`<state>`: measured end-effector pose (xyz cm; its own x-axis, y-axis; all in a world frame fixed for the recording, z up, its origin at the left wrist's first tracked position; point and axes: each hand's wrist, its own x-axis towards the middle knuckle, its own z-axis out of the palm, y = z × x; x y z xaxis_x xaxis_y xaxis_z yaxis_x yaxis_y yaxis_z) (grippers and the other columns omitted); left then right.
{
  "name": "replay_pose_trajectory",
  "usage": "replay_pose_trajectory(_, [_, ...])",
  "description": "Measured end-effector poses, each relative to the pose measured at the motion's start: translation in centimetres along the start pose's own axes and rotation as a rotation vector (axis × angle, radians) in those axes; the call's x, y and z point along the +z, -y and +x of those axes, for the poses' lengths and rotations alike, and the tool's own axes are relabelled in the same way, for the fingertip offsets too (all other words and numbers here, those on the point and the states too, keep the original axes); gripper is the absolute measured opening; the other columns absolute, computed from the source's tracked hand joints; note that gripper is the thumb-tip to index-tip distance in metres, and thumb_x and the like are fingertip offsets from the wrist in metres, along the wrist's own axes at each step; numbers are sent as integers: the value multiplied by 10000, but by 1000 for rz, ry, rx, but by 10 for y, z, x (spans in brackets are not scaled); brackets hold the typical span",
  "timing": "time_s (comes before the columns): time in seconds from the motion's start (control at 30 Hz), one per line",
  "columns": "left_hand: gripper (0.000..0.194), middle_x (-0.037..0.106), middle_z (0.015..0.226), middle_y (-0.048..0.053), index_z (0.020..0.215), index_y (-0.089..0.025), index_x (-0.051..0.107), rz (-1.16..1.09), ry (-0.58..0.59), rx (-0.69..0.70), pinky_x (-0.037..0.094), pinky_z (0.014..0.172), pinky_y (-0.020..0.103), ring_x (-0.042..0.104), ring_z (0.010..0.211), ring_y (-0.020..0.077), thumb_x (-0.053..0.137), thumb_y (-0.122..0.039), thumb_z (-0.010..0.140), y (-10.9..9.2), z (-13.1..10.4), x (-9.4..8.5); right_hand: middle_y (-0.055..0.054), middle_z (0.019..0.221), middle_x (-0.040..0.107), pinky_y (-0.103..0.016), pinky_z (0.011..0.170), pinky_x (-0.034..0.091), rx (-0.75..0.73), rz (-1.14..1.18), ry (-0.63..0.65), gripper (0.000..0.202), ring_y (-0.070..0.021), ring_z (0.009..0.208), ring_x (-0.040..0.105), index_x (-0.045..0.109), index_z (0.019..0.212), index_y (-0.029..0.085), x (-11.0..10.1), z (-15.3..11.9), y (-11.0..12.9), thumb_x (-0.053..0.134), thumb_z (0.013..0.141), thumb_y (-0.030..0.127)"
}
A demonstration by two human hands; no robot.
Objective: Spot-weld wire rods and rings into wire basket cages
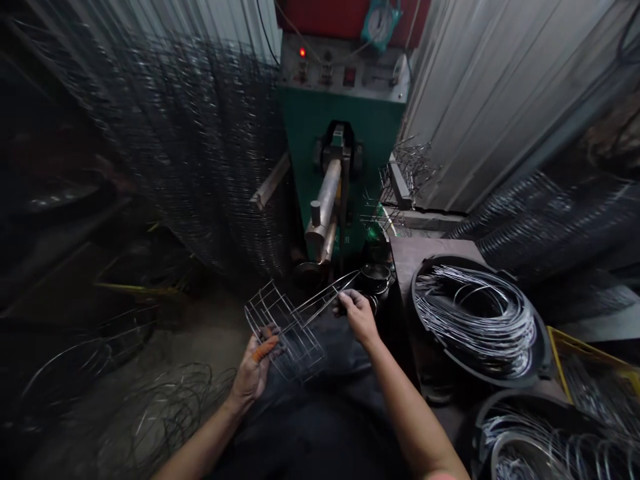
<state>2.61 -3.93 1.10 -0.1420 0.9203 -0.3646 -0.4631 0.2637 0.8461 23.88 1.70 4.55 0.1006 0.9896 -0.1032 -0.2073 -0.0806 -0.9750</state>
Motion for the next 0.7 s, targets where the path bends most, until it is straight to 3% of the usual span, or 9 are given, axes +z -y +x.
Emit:
replay_pose_trajectory(0.37, [363,561,948,32,867,-205,543,-38,-5,-109,452,712,308,508,1028,231,680,-294,544,-9,10,-9,18,623,554,-214,504,407,-37,13,111,298,-88,518,494,552,678,164,9,14,-9,600,774,442])
replay_pose_trajectory(0.7, [418,579,935,33,918,-204,550,-44,-31,-126,448,683,304,527,1004,230,682,-291,532,-17,24,-4,34,603,542,-191,442,384,29,146,20,292,-80,486,477,534,698,174,22,32,-11,674,705,431])
